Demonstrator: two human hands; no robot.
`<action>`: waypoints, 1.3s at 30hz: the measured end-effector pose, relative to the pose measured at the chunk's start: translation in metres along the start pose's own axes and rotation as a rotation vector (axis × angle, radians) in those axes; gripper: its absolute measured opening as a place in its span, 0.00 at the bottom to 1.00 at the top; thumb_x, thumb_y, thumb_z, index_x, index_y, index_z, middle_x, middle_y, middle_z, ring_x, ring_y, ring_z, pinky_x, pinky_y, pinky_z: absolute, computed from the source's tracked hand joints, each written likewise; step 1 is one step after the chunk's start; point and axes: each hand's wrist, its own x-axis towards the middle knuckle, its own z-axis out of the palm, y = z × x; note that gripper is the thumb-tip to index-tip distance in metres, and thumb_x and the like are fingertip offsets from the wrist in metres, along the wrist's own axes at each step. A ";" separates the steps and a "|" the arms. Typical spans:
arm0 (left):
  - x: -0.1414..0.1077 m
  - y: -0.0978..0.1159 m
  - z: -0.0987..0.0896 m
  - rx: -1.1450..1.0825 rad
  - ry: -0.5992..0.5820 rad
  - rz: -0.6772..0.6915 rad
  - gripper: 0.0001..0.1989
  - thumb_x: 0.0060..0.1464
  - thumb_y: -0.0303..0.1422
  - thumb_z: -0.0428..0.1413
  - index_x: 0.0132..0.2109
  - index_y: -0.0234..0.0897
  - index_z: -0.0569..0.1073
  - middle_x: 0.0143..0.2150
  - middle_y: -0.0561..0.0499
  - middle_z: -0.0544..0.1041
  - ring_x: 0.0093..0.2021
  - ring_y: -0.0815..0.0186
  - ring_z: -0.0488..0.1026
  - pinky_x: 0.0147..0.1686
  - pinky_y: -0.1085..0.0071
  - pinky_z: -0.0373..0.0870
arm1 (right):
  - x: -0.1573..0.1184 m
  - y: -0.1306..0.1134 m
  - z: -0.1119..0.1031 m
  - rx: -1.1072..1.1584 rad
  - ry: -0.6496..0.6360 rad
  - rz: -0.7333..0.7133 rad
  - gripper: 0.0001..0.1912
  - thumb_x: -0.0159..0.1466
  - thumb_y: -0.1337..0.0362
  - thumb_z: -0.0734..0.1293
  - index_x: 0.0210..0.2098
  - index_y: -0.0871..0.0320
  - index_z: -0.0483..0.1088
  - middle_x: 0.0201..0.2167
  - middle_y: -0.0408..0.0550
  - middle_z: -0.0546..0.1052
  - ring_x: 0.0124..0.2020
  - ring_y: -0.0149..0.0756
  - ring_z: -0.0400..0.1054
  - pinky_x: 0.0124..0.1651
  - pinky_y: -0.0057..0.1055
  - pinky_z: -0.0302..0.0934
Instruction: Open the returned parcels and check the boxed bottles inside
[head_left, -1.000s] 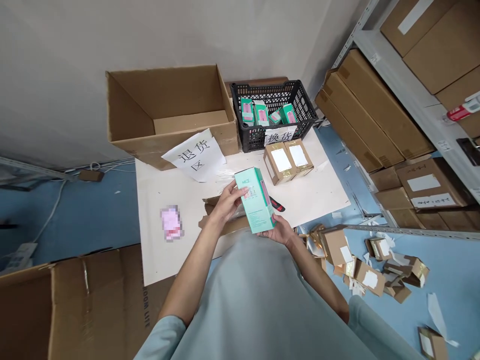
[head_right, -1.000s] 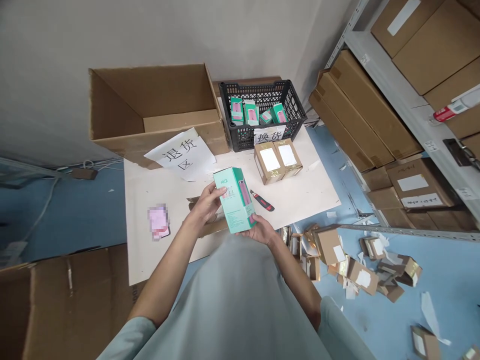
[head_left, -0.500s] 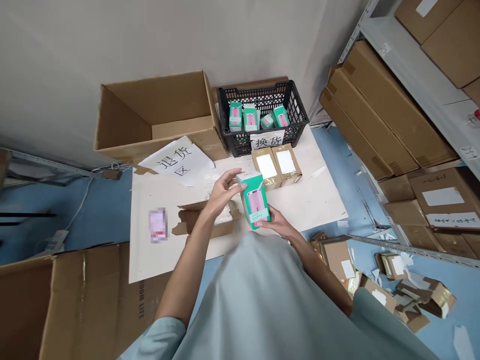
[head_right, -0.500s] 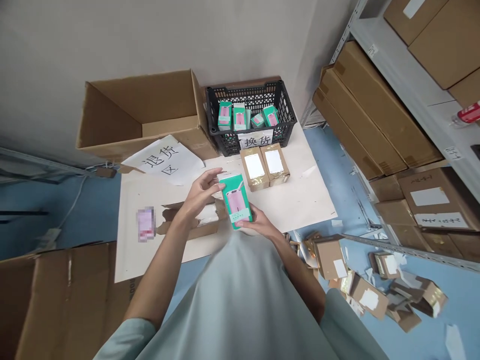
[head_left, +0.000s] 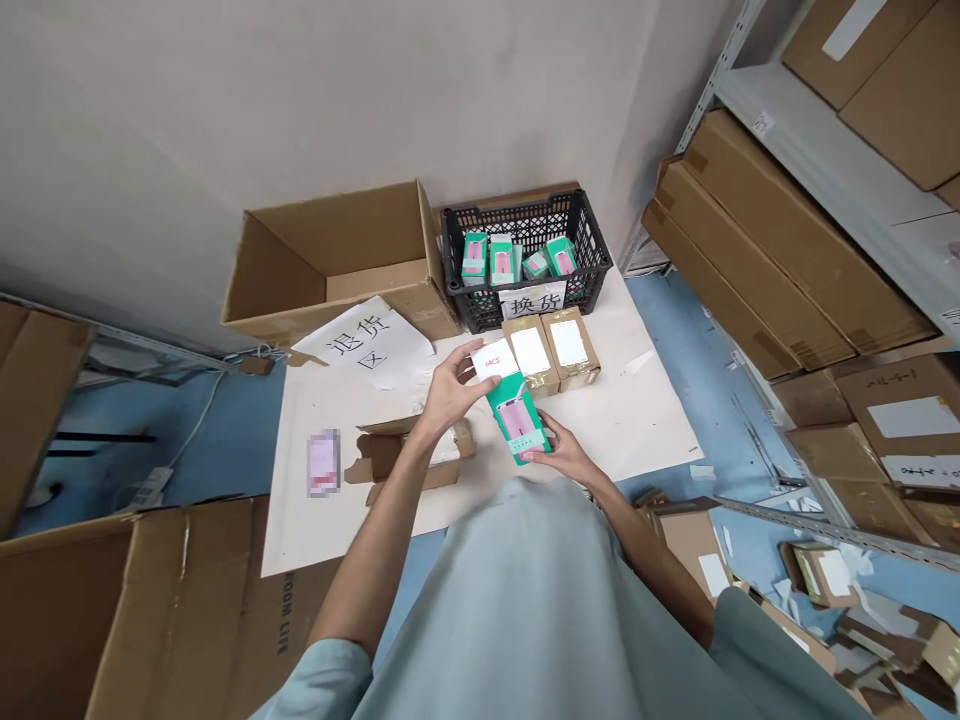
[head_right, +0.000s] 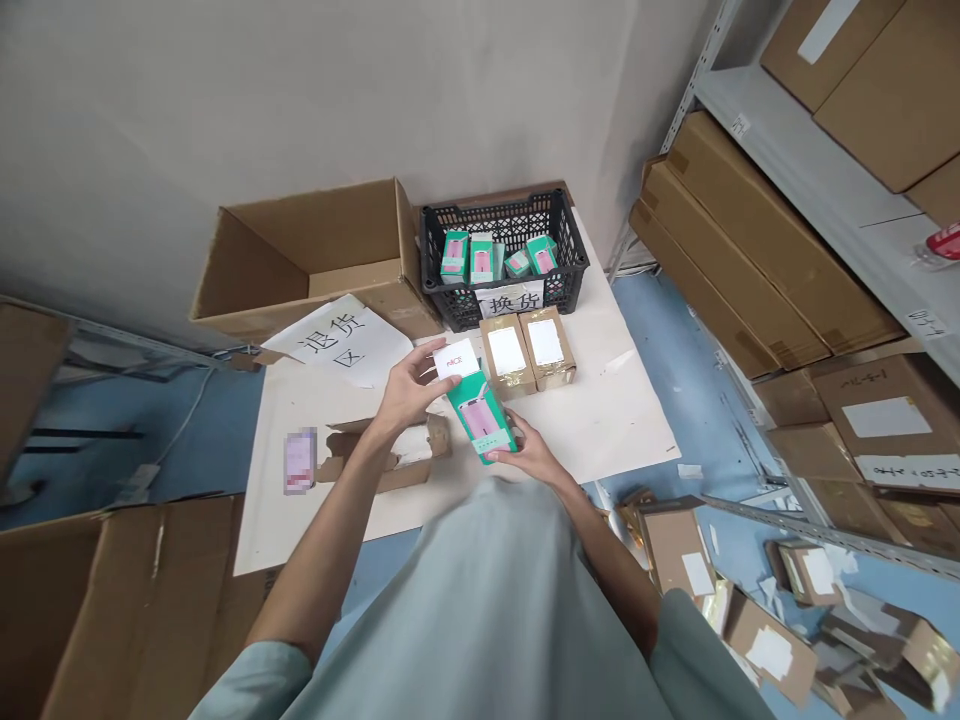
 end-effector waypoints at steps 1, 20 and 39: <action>-0.002 0.006 0.000 0.054 0.005 0.060 0.40 0.46 0.45 0.75 0.65 0.40 0.77 0.67 0.39 0.77 0.65 0.46 0.77 0.67 0.49 0.75 | 0.000 0.001 -0.001 0.000 0.009 0.005 0.58 0.51 0.54 0.88 0.75 0.52 0.65 0.70 0.55 0.74 0.59 0.46 0.79 0.61 0.42 0.77; -0.031 -0.010 -0.011 -0.143 -0.006 -0.053 0.54 0.48 0.54 0.76 0.77 0.48 0.64 0.80 0.34 0.64 0.80 0.40 0.61 0.74 0.41 0.65 | 0.000 0.024 -0.029 0.432 -0.380 0.318 0.37 0.49 0.43 0.78 0.52 0.57 0.74 0.49 0.58 0.85 0.46 0.50 0.81 0.42 0.42 0.76; -0.046 -0.024 0.022 0.050 0.220 -0.138 0.38 0.48 0.39 0.74 0.65 0.38 0.78 0.67 0.39 0.79 0.61 0.51 0.79 0.62 0.55 0.79 | -0.016 -0.016 0.007 -0.401 0.150 0.007 0.66 0.53 0.43 0.85 0.82 0.46 0.53 0.77 0.56 0.66 0.71 0.58 0.69 0.69 0.53 0.69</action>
